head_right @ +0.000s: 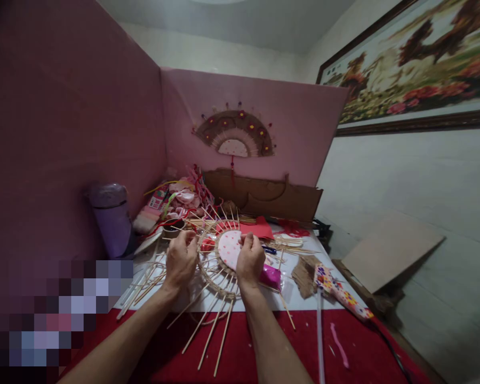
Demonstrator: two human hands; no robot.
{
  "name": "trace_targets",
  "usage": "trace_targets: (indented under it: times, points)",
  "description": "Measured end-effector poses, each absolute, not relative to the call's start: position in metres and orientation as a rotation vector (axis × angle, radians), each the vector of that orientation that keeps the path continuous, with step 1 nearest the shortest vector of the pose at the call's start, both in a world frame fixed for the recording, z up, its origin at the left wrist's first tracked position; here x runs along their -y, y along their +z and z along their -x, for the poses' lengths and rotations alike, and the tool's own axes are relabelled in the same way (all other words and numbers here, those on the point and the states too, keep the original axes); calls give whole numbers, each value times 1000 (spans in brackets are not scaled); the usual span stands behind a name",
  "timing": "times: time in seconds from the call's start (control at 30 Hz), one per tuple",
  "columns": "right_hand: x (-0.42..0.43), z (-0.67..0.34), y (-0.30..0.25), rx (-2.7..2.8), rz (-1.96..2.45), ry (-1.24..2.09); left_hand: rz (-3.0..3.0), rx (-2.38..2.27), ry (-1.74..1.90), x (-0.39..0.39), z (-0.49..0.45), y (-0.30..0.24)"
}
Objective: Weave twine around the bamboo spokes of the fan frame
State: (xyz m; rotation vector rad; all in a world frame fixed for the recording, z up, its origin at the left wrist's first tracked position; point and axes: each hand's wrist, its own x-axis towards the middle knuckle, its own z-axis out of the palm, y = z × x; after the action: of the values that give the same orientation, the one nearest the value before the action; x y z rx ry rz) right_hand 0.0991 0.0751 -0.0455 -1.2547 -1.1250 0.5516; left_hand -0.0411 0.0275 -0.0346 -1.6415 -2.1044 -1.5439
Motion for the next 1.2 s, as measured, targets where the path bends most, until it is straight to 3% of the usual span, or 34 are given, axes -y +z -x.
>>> trace_targets:
  times: [0.17, 0.37, 0.5, 0.97, 1.2]
  points:
    - [-78, -105, -47, 1376, 1643, 338, 1722, 2099, -1421, -30, 45, -37]
    - [-78, -100, -51, 1589, 1740, 258, 1710, 2102, -892, -22, 37, -35]
    - [-83, -99, -54, 1583, 1778, 394, 1768, 2140, -742, -20, 34, -35]
    - [-84, -112, -40, 1072, 1083, 1324, 1914, 1902, -1153, -21, 37, -30]
    - [-84, -118, -30, 760, 751, 1574, 1676, 1669, -1416, -12, 49, -8]
